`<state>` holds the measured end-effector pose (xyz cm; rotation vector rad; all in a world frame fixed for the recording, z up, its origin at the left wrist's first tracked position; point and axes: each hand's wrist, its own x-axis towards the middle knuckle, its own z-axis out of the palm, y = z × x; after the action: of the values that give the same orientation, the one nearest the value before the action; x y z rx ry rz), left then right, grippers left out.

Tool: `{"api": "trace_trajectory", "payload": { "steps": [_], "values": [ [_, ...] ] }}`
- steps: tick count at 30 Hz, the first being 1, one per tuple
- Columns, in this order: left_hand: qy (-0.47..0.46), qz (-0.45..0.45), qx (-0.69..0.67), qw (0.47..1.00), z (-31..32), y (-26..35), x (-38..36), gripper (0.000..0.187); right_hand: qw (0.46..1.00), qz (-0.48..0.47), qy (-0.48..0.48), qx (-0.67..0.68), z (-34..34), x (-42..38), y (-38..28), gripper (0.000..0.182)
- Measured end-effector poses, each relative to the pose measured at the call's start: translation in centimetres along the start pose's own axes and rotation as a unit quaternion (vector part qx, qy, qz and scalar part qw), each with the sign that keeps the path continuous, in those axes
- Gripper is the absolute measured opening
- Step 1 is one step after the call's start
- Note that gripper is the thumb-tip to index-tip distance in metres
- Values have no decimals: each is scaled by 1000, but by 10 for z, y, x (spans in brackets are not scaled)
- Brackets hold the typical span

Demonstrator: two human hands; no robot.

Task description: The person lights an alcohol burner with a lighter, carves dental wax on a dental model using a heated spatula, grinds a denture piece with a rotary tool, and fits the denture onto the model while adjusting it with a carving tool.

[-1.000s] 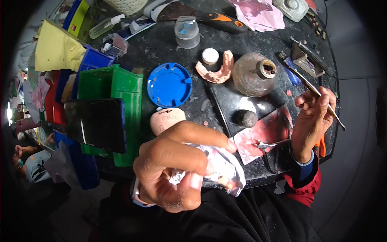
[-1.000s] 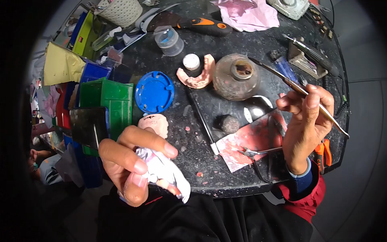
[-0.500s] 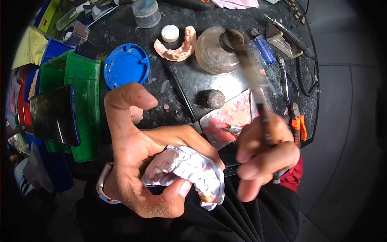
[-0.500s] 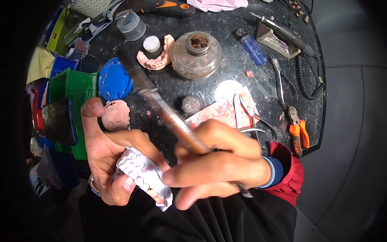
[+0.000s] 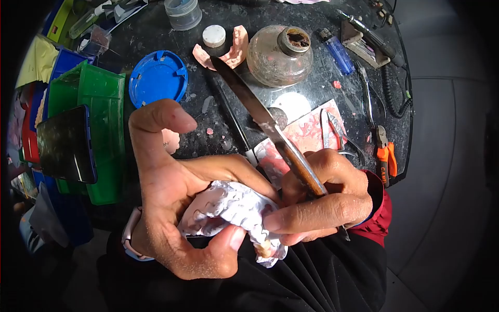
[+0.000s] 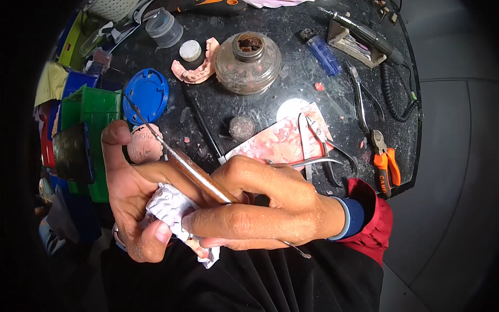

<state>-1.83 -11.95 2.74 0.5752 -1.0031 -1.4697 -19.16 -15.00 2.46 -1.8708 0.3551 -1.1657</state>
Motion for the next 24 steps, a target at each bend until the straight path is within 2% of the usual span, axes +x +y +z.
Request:
{"api": "trace_trajectory", "payload": {
  "steps": [10, 13, 19, 24],
  "values": [
    [3, 33, 5, 999, 3, -3, -2, 78, 994, -80, 14, -68, 5, -2, 8, 20],
    [71, -74, -15, 995, 10, 8, -3, 81, 993, -84, 8, -78, 5, -1, 7, 19],
    [48, -52, 9, 997, 5, 3, -2, 73, 994, -62, -24, -90, 1, 1, 1, 21],
    [37, -30, 21, 999, 4, 2, -2, 68, 993, -79, -18, -88, 1, 0, 5, 21]
  ]
}}
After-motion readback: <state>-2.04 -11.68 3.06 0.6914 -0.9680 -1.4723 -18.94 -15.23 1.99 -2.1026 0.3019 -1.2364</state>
